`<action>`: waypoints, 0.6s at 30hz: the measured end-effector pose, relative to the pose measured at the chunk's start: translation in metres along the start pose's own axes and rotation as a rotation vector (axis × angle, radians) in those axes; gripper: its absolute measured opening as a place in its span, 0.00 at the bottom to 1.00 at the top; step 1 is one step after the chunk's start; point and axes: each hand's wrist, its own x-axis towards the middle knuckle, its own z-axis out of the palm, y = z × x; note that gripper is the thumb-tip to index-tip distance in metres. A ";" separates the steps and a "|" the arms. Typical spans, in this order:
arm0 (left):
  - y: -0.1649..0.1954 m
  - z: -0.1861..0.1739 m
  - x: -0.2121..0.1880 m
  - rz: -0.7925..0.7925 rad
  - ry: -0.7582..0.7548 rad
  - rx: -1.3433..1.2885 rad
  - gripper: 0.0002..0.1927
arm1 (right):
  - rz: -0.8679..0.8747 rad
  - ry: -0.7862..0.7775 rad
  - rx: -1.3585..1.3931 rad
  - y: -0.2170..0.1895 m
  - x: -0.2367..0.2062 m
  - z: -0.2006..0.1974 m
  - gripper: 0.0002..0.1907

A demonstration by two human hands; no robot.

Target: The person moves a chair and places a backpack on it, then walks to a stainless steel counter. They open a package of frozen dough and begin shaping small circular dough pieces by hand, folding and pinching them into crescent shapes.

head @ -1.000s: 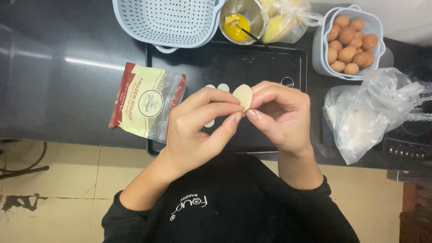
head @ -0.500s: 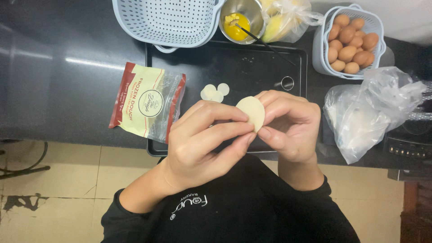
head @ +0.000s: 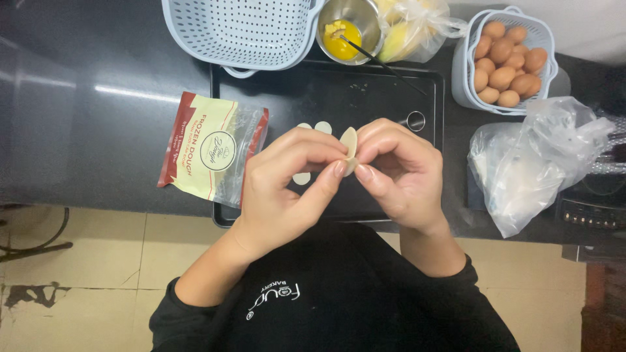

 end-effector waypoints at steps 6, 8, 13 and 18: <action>-0.011 0.004 0.002 -0.077 0.007 -0.089 0.02 | -0.054 0.013 -0.024 0.005 0.005 0.005 0.07; -0.016 0.005 -0.001 -0.045 0.010 -0.020 0.03 | -0.118 0.013 -0.068 0.010 0.009 0.006 0.12; -0.043 0.011 -0.005 -0.179 0.024 -0.314 0.05 | -0.051 0.067 -0.046 0.023 0.007 0.004 0.06; -0.082 0.010 -0.005 -0.302 0.092 -0.648 0.09 | 0.024 0.226 0.042 0.053 0.008 -0.007 0.05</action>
